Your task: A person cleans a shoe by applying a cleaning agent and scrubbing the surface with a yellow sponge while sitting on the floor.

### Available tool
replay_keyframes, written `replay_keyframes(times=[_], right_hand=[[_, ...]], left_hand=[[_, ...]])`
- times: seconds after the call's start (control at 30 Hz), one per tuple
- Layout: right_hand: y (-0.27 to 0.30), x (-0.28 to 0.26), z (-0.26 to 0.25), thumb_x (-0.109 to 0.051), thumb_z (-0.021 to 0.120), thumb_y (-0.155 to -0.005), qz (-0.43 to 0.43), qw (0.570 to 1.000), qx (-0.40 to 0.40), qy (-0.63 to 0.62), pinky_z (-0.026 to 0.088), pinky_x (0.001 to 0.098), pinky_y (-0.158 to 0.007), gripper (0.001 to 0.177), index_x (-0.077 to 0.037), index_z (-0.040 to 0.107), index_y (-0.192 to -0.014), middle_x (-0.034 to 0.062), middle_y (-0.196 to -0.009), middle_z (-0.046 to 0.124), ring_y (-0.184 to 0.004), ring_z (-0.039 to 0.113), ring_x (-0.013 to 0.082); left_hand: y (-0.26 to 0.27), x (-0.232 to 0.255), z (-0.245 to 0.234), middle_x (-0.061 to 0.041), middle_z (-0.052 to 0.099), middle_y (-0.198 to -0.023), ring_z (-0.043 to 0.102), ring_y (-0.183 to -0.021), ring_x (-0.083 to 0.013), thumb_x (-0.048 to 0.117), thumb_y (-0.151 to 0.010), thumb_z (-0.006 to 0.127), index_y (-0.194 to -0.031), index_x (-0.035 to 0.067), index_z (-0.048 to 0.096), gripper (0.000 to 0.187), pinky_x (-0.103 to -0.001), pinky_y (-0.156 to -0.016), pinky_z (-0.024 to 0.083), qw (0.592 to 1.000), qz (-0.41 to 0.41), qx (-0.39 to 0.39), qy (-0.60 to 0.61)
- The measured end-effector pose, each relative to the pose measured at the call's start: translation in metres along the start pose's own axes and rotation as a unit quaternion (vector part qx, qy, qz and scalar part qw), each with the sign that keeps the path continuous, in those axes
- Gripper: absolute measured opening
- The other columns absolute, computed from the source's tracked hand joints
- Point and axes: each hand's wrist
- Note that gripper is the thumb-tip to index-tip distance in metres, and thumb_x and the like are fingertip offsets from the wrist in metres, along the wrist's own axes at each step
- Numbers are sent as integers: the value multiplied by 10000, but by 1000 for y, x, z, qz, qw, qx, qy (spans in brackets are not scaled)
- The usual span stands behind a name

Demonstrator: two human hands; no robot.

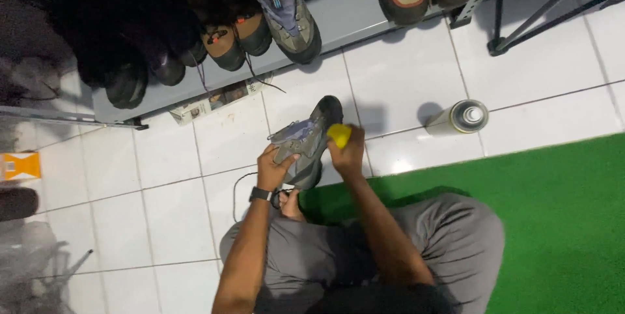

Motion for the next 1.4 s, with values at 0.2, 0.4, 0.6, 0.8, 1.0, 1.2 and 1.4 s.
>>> replay_keyframes(times=[0.2, 0.4, 0.6, 0.8, 1.0, 1.2, 1.4], right_hand=[[-96, 35, 66, -350, 872, -788, 88, 988, -20, 125, 579, 446, -627, 541, -23, 564, -1088, 122, -916, 567, -768, 687, 341], [-101, -10, 37, -325, 707, -847, 121, 991, -55, -34, 497, 385, -553, 292, -53, 659, -751, 137, -588, 610, -619, 703, 315], [11, -54, 19, -183, 783, -870, 195, 980, 48, -17, 513, 484, -876, 408, -5, 541, -1145, 165, -1042, 554, -982, 639, 370], [-101, -50, 46, -391, 815, -813, 275, 950, -108, 105, 545, 663, -861, 666, 68, 534, -1205, 281, -1112, 598, -1026, 656, 518], [-149, -27, 77, -388, 837, -775, 295, 927, -193, 125, 583, 540, -844, 615, 15, 577, -1160, 170, -1072, 606, -991, 706, 432], [-16, -54, 21, -260, 811, -839, 217, 974, -5, 61, 553, 445, -747, 479, 26, 566, -1134, 169, -991, 559, -880, 673, 373], [-70, -30, 67, -344, 883, -778, -59, 945, 71, 313, 602, 374, -623, 527, 53, 655, -1038, 199, -899, 653, -793, 718, 349]], left_hand=[[5, -5, 3, -159, 726, -1000, 700, -1020, -384, 169, -890, 851, -1054, 23, 781, 230, -514, -908, 560, 1000, -8, 28, -1], [7, -11, 8, -162, 722, -974, 705, -1011, -369, 179, -883, 855, -1024, 28, 774, 222, -511, -907, 561, 998, -19, 62, -20], [7, -9, 8, -160, 739, -991, 714, -1014, -369, 161, -872, 861, -1022, 35, 789, 209, -504, -920, 552, 997, -1, 62, -34], [12, -30, 10, -160, 738, -1007, 705, -1040, -369, 153, -874, 848, -1032, 32, 789, 208, -487, -935, 545, 996, 0, 69, -49], [10, -35, 13, -182, 725, -953, 705, -1004, -401, 245, -877, 854, -999, 37, 785, 250, -490, -914, 548, 994, -10, 91, -54], [10, -34, 16, -177, 729, -967, 707, -1019, -390, 215, -854, 874, -1012, 33, 786, 257, -492, -918, 550, 993, -2, 94, -69], [15, -57, 16, -162, 729, -1040, 682, -1052, -398, 197, -902, 837, -1049, 66, 789, 203, -479, -917, 556, 994, -11, 100, -53]])
Point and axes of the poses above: each hand's wrist, its own y-axis away from the middle knuckle, its own z-axis out of the palm, x = y × z
